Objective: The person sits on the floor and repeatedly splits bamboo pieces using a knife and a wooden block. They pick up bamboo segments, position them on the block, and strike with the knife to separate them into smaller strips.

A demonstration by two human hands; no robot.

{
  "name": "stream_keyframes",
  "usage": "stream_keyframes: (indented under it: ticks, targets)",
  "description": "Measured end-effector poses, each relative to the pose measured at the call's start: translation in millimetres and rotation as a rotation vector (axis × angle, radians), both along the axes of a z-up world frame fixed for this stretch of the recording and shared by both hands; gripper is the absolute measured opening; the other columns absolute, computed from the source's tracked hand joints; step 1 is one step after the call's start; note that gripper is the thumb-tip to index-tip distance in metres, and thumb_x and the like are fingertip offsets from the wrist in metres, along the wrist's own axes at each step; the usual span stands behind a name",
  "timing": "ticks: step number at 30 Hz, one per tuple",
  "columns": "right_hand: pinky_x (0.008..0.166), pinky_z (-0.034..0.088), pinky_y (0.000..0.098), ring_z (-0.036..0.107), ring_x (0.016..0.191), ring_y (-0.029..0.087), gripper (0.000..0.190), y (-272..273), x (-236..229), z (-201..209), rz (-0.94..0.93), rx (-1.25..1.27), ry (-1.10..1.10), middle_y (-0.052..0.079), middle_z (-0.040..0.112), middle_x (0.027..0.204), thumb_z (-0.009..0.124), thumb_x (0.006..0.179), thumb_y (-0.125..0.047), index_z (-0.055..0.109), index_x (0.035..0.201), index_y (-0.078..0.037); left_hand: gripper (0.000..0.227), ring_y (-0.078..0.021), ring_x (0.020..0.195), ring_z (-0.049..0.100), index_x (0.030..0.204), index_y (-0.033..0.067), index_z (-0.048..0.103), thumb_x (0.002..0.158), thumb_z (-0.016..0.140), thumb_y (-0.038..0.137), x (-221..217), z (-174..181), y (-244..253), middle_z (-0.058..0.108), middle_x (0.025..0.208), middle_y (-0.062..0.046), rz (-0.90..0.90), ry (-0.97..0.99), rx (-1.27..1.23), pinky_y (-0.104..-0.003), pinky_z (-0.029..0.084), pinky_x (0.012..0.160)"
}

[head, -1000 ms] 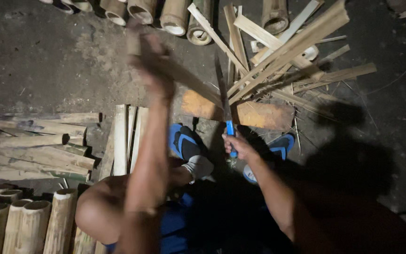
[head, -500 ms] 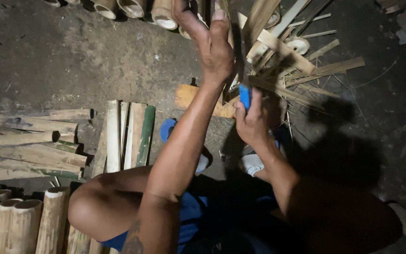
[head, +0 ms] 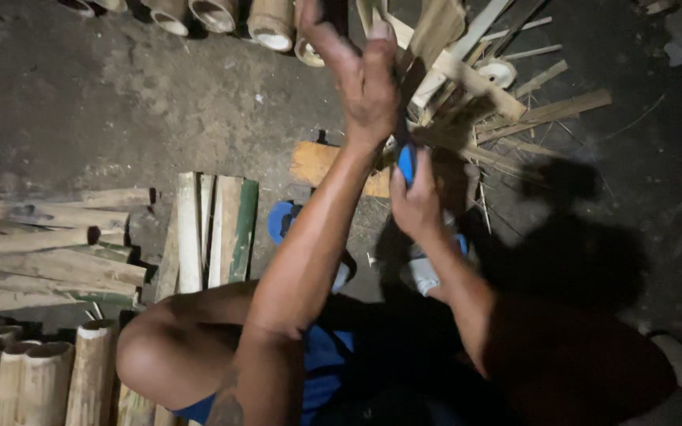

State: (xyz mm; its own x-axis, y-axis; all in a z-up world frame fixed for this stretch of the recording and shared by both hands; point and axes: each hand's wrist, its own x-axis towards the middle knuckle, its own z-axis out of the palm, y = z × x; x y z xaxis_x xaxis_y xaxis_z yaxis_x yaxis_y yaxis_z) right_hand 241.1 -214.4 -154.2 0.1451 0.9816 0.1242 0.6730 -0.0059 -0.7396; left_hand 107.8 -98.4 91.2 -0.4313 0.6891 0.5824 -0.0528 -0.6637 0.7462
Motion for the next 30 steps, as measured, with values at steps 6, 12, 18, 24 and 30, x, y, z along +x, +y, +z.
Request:
stream_keyframes:
  ticks: [6, 12, 18, 24, 30]
  targets:
    - [0.095, 0.050, 0.0603, 0.064, 0.110, 0.041, 0.033, 2.2, -17.4, -78.3, 0.620, -0.155, -1.255, 0.022, 0.066, 0.118, 0.056, 0.097, -0.031, 0.068, 0.114, -0.006, 0.056, -0.0242, 0.140, 0.037, 0.150, 0.0029, 0.033, 0.103, 0.054, 0.023, -20.1, 2.4, 1.3, 0.037, 0.151, -0.012, 0.018, 0.030, 0.065, -0.032, 0.024, 0.123]
    - [0.089, 0.051, 0.0546, 0.066, 0.103, 0.043, 0.028, 11.9, -8.7, -14.5, 0.250, -0.055, -0.218, 0.027, 0.069, 0.113, 0.058, 0.098, -0.024, 0.069, 0.115, -0.004, 0.054, -0.0192, 0.146, 0.033, 0.152, 0.0092, 0.034, 0.101, 0.052, 0.018, -30.7, 6.6, 2.5, 0.034, 0.159, -0.007, -0.051, -0.031, 0.248, -0.031, 0.021, 0.127]
    - [0.091, 0.051, 0.0526, 0.066, 0.107, 0.042, 0.027, 0.2, -23.5, -24.2, 0.167, -0.101, -0.230, 0.028, 0.067, 0.119, 0.060, 0.097, -0.022, 0.066, 0.113, -0.001, 0.056, -0.0201, 0.146, 0.033, 0.152, 0.0094, 0.033, 0.099, 0.051, 0.009, -24.9, 6.4, -1.0, 0.032, 0.159, -0.007, -0.060, -0.013, 0.186, -0.031, 0.019, 0.128]
    - [0.092, 0.052, 0.0510, 0.065, 0.106, 0.046, 0.032, 5.2, 4.5, -112.7, 0.235, -0.350, -0.286, 0.031, 0.068, 0.113, 0.056, 0.094, -0.015, 0.063, 0.119, 0.004, 0.057, -0.0200, 0.145, 0.033, 0.153, 0.0101, 0.031, 0.099, 0.051, 0.005, -34.5, 4.6, 4.9, 0.033, 0.160, -0.007, -0.061, 0.065, 0.185, -0.031, 0.022, 0.127]
    - [0.085, 0.052, 0.0565, 0.064, 0.097, 0.052, 0.051, -55.0, 24.0, -110.6, 0.036, -0.300, -0.135, 0.033, 0.067, 0.103, 0.051, 0.082, -0.005, 0.059, 0.132, -0.002, 0.061, -0.0232, 0.144, 0.038, 0.156, 0.0091, 0.029, 0.099, 0.050, 0.004, -37.2, -11.2, 11.5, 0.040, 0.156, -0.010, -0.139, -0.040, 0.156, -0.033, 0.022, 0.127]
